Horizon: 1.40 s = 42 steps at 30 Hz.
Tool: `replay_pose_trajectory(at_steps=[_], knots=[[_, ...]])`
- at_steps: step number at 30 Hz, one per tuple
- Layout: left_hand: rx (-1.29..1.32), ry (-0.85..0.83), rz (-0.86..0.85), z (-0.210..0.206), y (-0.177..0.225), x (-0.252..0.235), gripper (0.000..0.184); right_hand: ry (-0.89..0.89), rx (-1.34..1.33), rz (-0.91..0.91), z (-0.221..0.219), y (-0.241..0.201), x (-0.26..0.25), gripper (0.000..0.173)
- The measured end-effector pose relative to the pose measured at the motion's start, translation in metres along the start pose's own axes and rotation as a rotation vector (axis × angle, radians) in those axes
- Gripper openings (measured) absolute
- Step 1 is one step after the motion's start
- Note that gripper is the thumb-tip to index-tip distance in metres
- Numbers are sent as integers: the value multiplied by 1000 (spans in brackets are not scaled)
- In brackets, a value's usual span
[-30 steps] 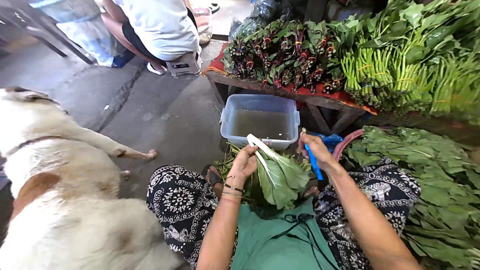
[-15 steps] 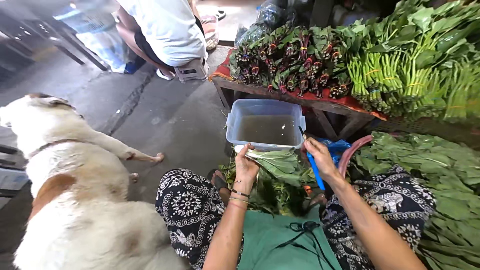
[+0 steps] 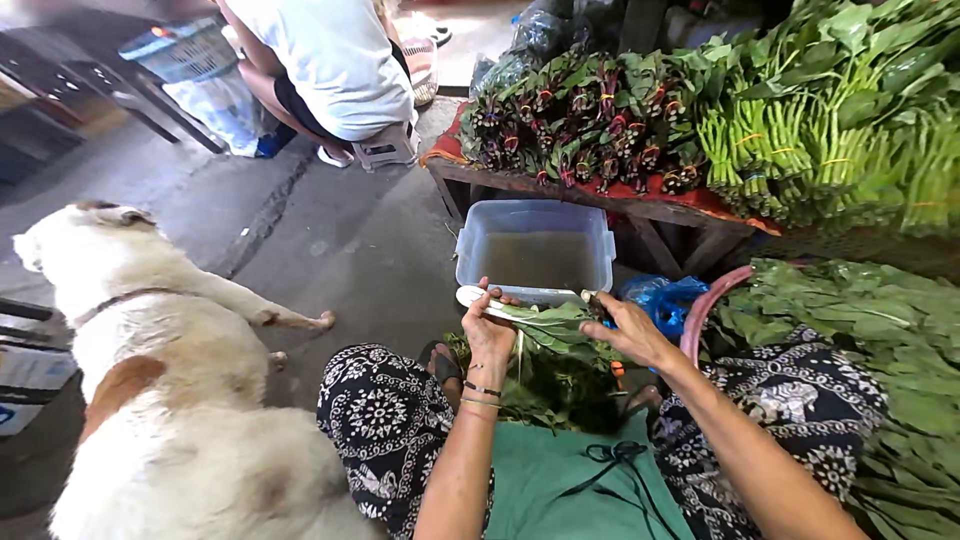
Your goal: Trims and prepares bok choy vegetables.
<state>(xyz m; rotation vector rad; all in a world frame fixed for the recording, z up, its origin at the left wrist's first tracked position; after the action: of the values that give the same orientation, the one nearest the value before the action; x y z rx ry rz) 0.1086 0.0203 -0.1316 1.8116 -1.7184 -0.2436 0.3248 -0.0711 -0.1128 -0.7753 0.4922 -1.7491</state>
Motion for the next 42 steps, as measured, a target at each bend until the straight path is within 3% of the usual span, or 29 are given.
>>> replay_pose_trajectory(at_steps=[7, 12, 17, 21, 23, 26, 29, 32, 34, 36, 39, 42], knots=[[-28, -7, -11, -3, 0, 3, 31, 147, 82, 106, -6, -5, 4, 71], [-176, 113, -102, 1, 0, -2, 27, 324, 177, 243, -16, -9, 14, 69], [-7, 95, -131, 7, 17, -21, 39, 109, 14, 397, -12, -15, 25, 67], [231, -132, -148, 16, 35, -32, 49, 32, -227, 117, 26, 11, 12, 62], [255, -228, -93, 18, 34, -28, 53, 43, -448, 19, 39, 23, 4, 71], [186, -251, -32, 19, 29, -22, 55, 133, -639, -46, 52, 16, 10, 58], [71, -226, -31, 18, 27, -18, 55, 163, -435, -55, 56, 15, 13, 52], [-198, -80, -2, 18, 22, -19, 43, 170, -227, 3, 61, 15, 15, 47], [-351, 79, 112, 22, 12, -20, 41, 194, -234, -15, 64, 17, 16, 46], [-388, 136, 178, 24, 4, -23, 40, 220, -299, -62, 68, 21, 16, 48], [-455, 108, 145, 3, 0, -30, 36, 248, -357, -118, 74, 27, 16, 55], [-537, -40, 174, -44, 0, -45, 35, 293, -374, -127, 79, 31, 18, 57]])
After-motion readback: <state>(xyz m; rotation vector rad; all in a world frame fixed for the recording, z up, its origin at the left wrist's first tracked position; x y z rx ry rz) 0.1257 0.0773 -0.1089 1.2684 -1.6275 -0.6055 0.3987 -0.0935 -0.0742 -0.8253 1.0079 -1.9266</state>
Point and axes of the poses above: each hand's wrist, its own x-axis away from the middle knuckle, its own z-axis out of the back of the hand, y = z × x, the point moved 3 cm from there along -x, towards the middle knuckle, and after that the axes turned 14 degrees about -z, right-handed, at the moved point
